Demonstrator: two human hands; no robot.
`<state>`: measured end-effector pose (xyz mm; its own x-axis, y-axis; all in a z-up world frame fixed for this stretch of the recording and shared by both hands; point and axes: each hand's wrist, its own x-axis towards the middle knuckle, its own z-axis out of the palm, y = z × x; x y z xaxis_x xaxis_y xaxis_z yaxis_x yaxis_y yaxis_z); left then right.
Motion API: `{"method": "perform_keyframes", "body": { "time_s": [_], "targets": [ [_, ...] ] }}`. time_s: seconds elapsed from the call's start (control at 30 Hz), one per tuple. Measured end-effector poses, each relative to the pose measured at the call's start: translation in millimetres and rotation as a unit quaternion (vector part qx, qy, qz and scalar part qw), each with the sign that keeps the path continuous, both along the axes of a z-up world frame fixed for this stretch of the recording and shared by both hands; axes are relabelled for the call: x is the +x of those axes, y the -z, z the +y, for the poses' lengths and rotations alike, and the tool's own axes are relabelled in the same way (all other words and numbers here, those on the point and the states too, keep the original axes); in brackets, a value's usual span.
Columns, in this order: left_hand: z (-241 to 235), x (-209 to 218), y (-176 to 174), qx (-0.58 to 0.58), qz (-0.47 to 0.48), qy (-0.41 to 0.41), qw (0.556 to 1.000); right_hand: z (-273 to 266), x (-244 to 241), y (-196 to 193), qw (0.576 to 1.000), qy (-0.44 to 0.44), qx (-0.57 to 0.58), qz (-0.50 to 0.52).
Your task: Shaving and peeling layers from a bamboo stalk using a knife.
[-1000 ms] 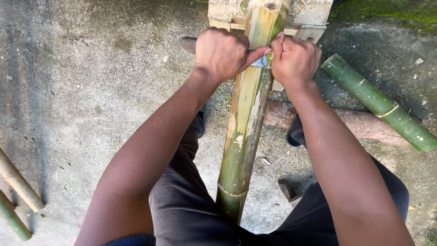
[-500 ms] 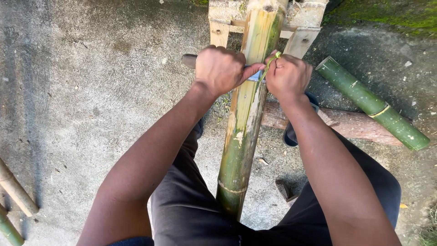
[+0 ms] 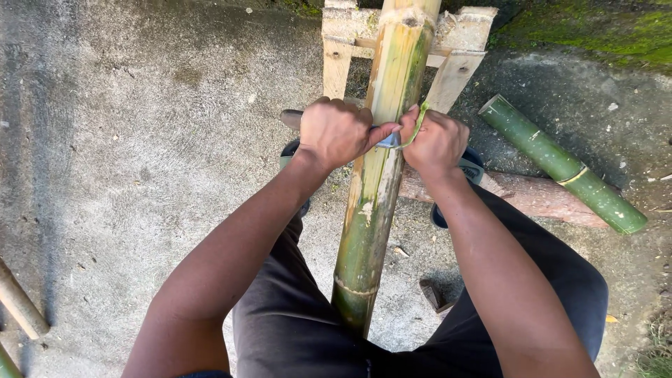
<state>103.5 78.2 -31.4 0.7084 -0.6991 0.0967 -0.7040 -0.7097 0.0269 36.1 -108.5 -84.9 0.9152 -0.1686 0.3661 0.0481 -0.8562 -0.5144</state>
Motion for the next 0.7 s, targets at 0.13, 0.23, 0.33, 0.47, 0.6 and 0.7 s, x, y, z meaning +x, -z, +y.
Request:
{"method": "perform_keyframes", "body": {
  "time_s": [0.13,0.23,0.33,0.47,0.6,0.7],
  "targets": [
    [2,-9,-10,0.035,0.068,-0.009,0.997,2,-11,3,1.000,-0.022,-0.014,-0.015],
    [8,-19,-4,0.033,0.083,-0.009,0.996,7,-21,4,1.000,-0.010,-0.010,0.005],
    [12,-27,-4,0.001,0.055,-0.003,0.998,11,-30,3,0.999,-0.016,-0.028,0.008],
    [17,-38,-3,0.003,0.056,-0.001,0.998,12,-44,11,0.999,-0.032,-0.018,0.015],
    [22,-51,-4,-0.005,0.056,0.009,0.998,17,-58,5,0.999,-0.035,-0.017,0.007],
    [26,-62,-4,-0.016,0.059,0.008,0.998,19,-68,-1,0.999,-0.045,-0.016,0.014]
  ]
}}
